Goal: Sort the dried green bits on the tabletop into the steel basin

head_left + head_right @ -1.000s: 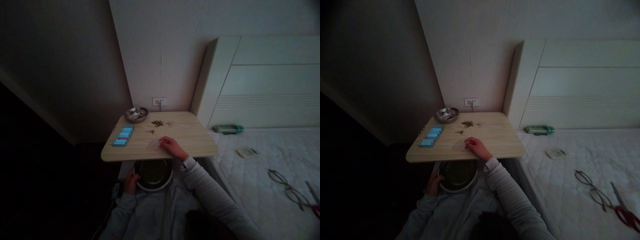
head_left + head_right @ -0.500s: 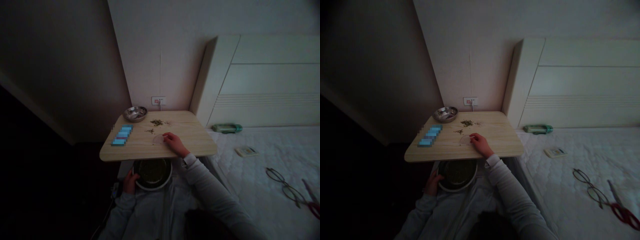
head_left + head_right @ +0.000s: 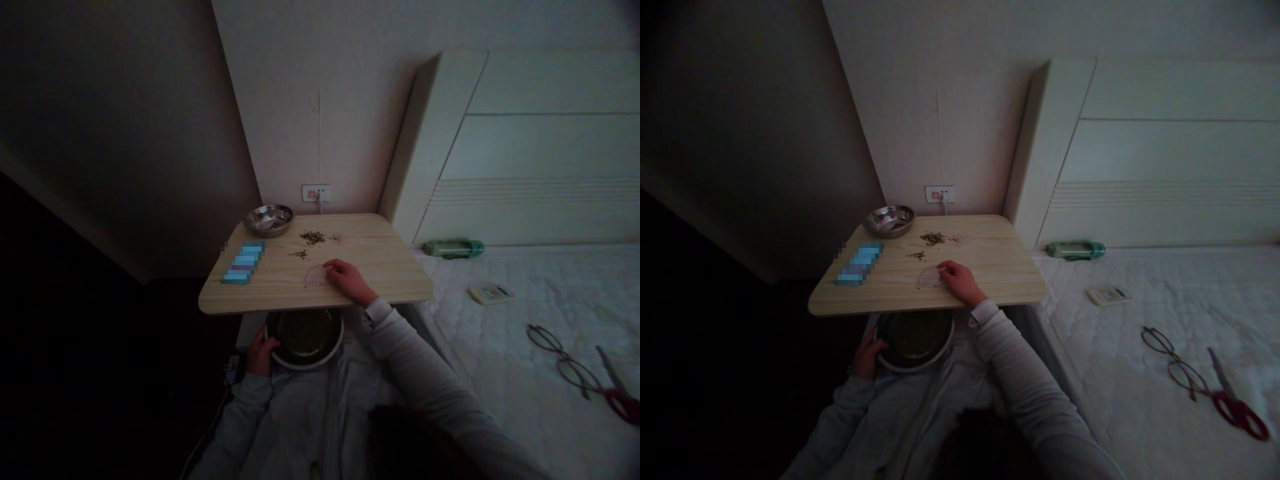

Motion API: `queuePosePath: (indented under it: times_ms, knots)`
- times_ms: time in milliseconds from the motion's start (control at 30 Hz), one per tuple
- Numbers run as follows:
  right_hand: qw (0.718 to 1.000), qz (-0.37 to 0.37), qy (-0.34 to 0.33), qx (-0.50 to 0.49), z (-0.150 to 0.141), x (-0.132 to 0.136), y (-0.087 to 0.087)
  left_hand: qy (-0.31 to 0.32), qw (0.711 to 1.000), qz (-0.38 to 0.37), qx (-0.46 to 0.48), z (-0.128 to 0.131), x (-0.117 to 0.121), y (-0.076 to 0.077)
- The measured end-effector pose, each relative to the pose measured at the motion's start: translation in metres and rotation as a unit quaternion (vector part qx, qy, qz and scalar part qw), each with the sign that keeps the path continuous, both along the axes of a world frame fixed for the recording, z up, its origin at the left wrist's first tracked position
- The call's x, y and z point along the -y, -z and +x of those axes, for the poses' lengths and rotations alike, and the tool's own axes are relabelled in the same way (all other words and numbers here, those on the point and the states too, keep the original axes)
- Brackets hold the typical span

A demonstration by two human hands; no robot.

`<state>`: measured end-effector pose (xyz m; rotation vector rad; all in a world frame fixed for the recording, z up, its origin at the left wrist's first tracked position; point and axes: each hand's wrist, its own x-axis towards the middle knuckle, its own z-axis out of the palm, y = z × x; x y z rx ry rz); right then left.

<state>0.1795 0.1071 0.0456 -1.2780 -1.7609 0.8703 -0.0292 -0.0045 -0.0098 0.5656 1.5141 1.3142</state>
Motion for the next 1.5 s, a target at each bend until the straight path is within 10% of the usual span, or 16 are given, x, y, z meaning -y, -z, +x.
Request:
queuePosePath:
  times_ms: [1500]
  knots:
    - [0.996,-0.035,-0.076,0.024,0.004,0.015,-0.003,0.019,1.000,0.012,-0.010,0.001,-0.001,-0.003]
